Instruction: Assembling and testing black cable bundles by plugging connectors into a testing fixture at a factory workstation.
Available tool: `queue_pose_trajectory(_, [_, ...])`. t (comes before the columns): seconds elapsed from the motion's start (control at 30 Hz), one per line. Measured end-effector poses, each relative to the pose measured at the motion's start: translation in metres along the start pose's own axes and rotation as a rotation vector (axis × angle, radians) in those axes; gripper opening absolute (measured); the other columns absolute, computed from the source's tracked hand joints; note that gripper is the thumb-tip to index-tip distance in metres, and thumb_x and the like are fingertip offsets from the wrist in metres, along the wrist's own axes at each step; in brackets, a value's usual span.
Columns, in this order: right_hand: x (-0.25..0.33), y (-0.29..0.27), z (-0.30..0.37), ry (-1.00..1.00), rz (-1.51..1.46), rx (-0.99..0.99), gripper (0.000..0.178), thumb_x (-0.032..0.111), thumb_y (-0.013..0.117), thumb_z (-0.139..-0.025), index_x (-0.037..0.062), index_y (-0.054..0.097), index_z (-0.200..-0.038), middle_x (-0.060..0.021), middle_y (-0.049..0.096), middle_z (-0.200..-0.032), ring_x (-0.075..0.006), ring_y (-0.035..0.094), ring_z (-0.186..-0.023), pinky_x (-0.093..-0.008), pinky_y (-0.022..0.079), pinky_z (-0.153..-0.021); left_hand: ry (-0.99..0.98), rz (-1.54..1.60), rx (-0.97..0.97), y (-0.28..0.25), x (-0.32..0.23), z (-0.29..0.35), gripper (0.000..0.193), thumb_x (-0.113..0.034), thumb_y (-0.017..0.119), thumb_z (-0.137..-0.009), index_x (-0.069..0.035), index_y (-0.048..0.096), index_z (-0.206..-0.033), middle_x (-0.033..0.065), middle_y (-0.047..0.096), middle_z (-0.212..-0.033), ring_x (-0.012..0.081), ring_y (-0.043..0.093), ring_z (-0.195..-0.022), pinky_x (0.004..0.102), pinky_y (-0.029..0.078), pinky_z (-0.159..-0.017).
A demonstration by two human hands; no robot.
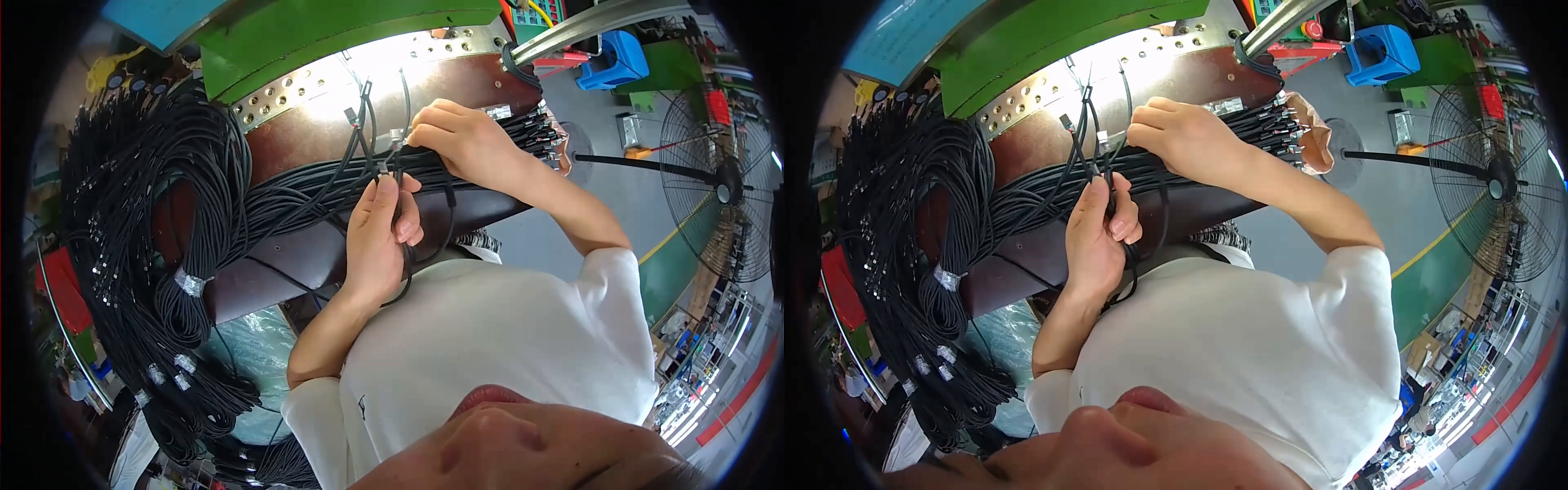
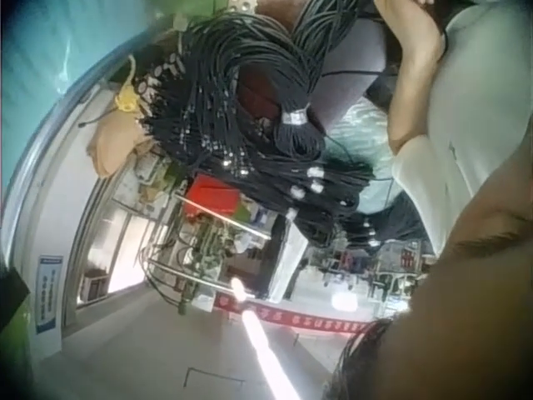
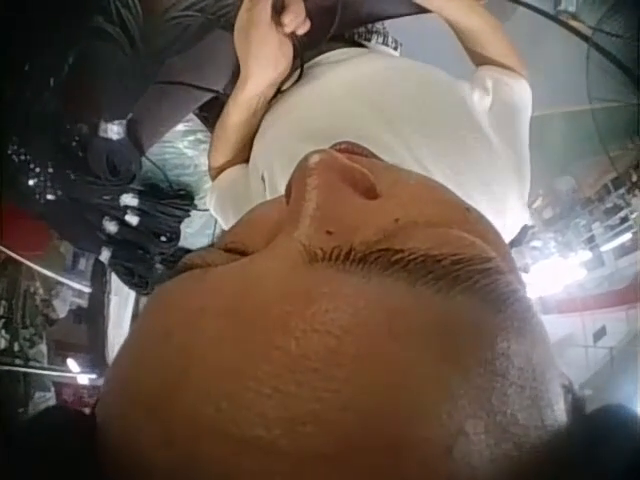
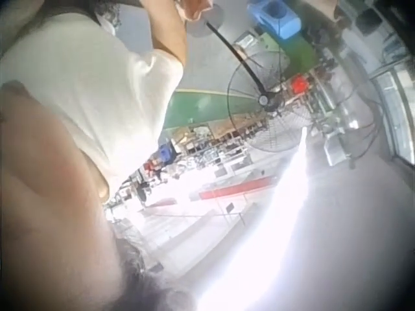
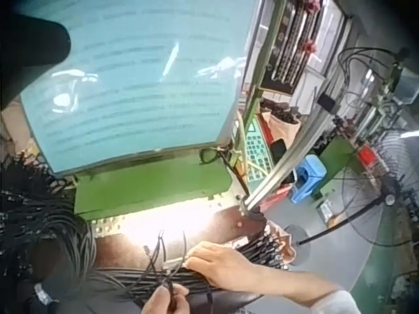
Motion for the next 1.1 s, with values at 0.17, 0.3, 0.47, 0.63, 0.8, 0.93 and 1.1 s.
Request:
queue_pose_trajectory(0.17, [0.001,-0.011,-0.001,-0.061,0.123,0.042,0.031,0.0,0.064,-0.065,0.004,0.059,-0.095,-0.0078,0.059,-0.094,-0.0271,0.059,-0.085,-0.034,0.051,-0.069,-0.036,-0.138,-0.014,0.0,0.002,-0.005,0.026,-0.027,0.048,-0.099,-0.003,0.057,-0.098,-0.0049,0.038,-0.06,0.0033,0.031,-0.053,0.0201,0.026,-0.049])
queue_pose_trajectory(0.3, [0.017,-0.031,0.003,-0.187,0.213,-0.093,0.031,0.005,0.063,-0.067,0.0042,0.061,-0.098,-0.0078,0.058,-0.091,-0.0243,0.059,-0.081,-0.0323,0.051,-0.069,-0.138,-0.169,0.046,0.009,-0.002,-0.006,0.026,-0.025,0.047,-0.099,-0.001,0.056,-0.096,-0.0027,0.042,-0.061,0.0052,0.035,-0.052,0.0204,0.029,-0.048])
queue_pose_trajectory(0.47, [-0.022,-0.028,0.02,-0.11,0.358,-0.15,0.018,0.008,0.063,-0.069,0.0053,0.055,-0.084,-0.0059,0.055,-0.081,-0.0197,0.059,-0.076,-0.0299,0.048,-0.062,0.031,-0.682,0.071,0.017,-0.016,0.008,0.039,-0.027,0.039,-0.101,0.005,0.053,-0.116,0.0115,0.064,-0.076,0.0127,0.061,-0.066,0.0221,0.047,-0.059])
queue_pose_trajectory(0.63, [-0.024,0.011,0.026,0.304,-0.142,-0.236,0.019,0.007,0.072,-0.074,0.0039,0.056,-0.084,-0.0085,0.064,-0.089,-0.0291,0.062,-0.083,-0.0356,0.047,-0.076,0.122,-0.39,0.003,0.02,-0.034,-0.007,0.037,-0.032,0.033,-0.103,-0.002,0.054,-0.107,-0.0036,0.036,-0.061,0.0039,0.034,-0.053,0.0211,0.039,-0.049])
queue_pose_trajectory(0.8, [-0.019,0.006,0.023,0.326,-0.131,-0.234,0.018,0.006,0.07,-0.074,0.0035,0.056,-0.085,-0.0098,0.064,-0.089,-0.0303,0.061,-0.082,-0.0371,0.048,-0.073,-0.163,-0.172,0.086,0.019,-0.013,-0.015,0.03,-0.03,0.044,-0.1,-0.003,0.057,-0.095,-0.0054,0.039,-0.066,0.0024,0.034,-0.059,0.0182,0.029,-0.05])
queue_pose_trajectory(0.93, [-0.017,0.0,0.017,0.306,-0.013,-0.093,0.015,0.009,0.065,-0.075,0.0061,0.054,-0.083,-0.0083,0.056,-0.08,-0.0297,0.058,-0.077,-0.0382,0.047,-0.067,-0.171,-0.197,0.129,0.019,-0.009,-0.017,0.029,-0.028,0.045,-0.1,-0.002,0.058,-0.095,-0.0043,0.042,-0.067,0.0026,0.036,-0.06,0.0185,0.03,-0.05])
queue_pose_trajectory(1.1, [0.001,-0.03,0.017,-0.047,0.307,-0.286,0.016,0.011,0.062,-0.069,0.0083,0.056,-0.083,-0.0034,0.055,-0.082,-0.0216,0.058,-0.076,-0.0334,0.048,-0.068,-0.251,-0.261,0.134,0.024,-0.013,-0.027,0.031,-0.028,0.045,-0.1,-0.001,0.058,-0.093,-0.0023,0.044,-0.065,0.0048,0.038,-0.057,0.0203,0.032,-0.049])
Point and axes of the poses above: each hand's wrist, its own z-axis away from the middle knuckle, its own y-axis out of the palm, x = y × z, the point moved 3 cm from there along -z, towards the middle knuckle
